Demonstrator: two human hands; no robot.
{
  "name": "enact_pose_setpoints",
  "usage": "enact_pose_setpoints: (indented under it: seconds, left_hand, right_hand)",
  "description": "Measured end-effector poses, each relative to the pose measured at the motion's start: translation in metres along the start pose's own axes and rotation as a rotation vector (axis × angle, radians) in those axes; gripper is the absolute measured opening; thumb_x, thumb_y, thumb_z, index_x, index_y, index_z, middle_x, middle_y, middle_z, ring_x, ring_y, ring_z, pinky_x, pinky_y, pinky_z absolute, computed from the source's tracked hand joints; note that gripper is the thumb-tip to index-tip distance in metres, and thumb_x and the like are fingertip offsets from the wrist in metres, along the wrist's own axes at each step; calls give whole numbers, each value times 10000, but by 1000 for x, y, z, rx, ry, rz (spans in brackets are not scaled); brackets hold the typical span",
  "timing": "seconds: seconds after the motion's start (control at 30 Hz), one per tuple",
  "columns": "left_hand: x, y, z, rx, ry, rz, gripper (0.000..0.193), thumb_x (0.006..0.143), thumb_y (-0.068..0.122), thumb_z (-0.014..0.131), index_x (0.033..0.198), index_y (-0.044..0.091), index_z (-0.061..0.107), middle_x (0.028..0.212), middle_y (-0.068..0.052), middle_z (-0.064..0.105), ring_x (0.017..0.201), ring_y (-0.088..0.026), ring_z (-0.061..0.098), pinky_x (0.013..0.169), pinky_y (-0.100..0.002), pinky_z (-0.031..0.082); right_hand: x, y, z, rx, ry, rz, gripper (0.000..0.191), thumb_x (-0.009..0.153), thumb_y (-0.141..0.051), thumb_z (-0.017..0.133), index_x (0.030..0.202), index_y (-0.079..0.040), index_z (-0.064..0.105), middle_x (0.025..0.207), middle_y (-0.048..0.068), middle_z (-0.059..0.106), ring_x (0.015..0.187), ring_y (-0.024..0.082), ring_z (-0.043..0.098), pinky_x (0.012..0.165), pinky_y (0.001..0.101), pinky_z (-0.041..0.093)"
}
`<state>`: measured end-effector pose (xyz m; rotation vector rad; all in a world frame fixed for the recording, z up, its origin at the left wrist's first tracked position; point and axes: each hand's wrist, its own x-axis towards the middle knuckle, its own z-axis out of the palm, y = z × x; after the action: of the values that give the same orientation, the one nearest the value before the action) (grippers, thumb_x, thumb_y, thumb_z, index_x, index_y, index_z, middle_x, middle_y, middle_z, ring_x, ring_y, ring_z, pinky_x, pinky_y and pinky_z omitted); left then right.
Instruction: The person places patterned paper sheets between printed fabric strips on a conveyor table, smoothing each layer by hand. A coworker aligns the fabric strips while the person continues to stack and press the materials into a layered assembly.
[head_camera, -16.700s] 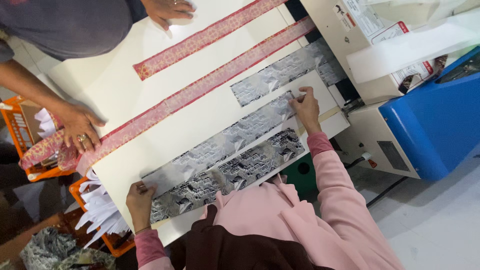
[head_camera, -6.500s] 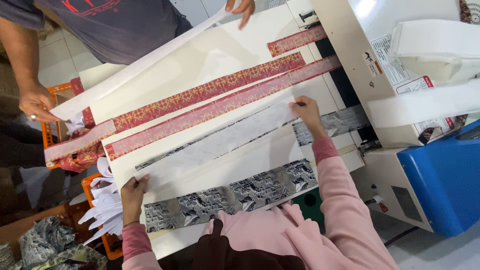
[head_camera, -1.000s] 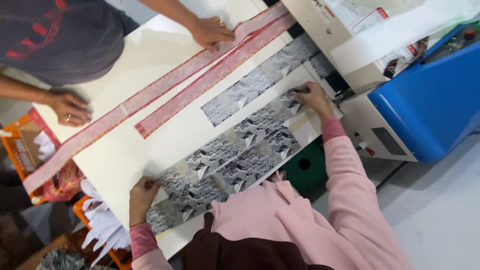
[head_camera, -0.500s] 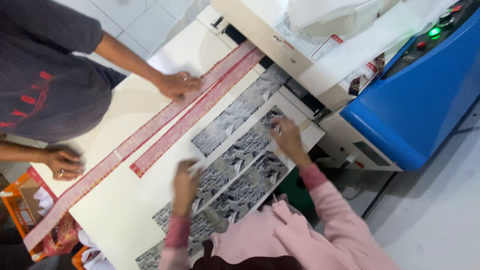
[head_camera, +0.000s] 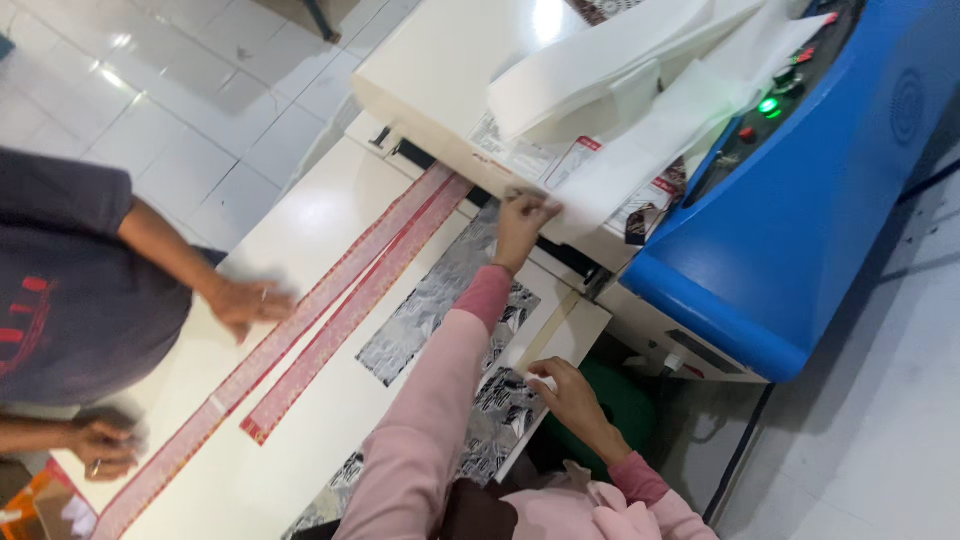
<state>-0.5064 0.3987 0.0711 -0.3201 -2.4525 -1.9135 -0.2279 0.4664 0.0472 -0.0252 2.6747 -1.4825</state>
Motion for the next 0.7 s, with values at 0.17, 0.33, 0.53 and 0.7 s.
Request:
enact_pose_setpoints:
  seconds: [0.17,0.33,0.53,0.7]
  left_hand:
    - [4,-1,-7,298,33,148,282,851,307,824,906,31,806,938,-136,713,988,-303,608,873,-410,473]
    - [-10,30,-24,423,95,451,208,956,248,718,1023,58,766,1114,-73,729,1056,-267,635,951,-422,421]
    - [-42,99,-49,308,73,399,237,933,269,762,993,40,759,991,-108,722,980,-253,614,895,-410,457]
    - [-112,137,-99,36,-238,-32,249,959,263,713,1044,29,729,818,-78,695,675,-112,601,609,-285,495]
  right_hand:
    - [14,13,-8,9,-6,-25,261,922,-233,684,1099,-43,711,1049,116,725,983,269,703,878,390,537]
    - [34,13,-5,41,34,-99,271,946,-230,686,1135,-36,691,1086,120,717,1017,250,702,906,370,543]
    - [77,-1,-15,649,291,-99,529,1072,-426,463,1382,-11,565,1318,127,673,1224,255,630,1055,411,471]
    - [109,-16,-60,1480,62,16,836,949,-664,323,1439,-14,506,1357,133,658,1244,275,630,1078,451,469]
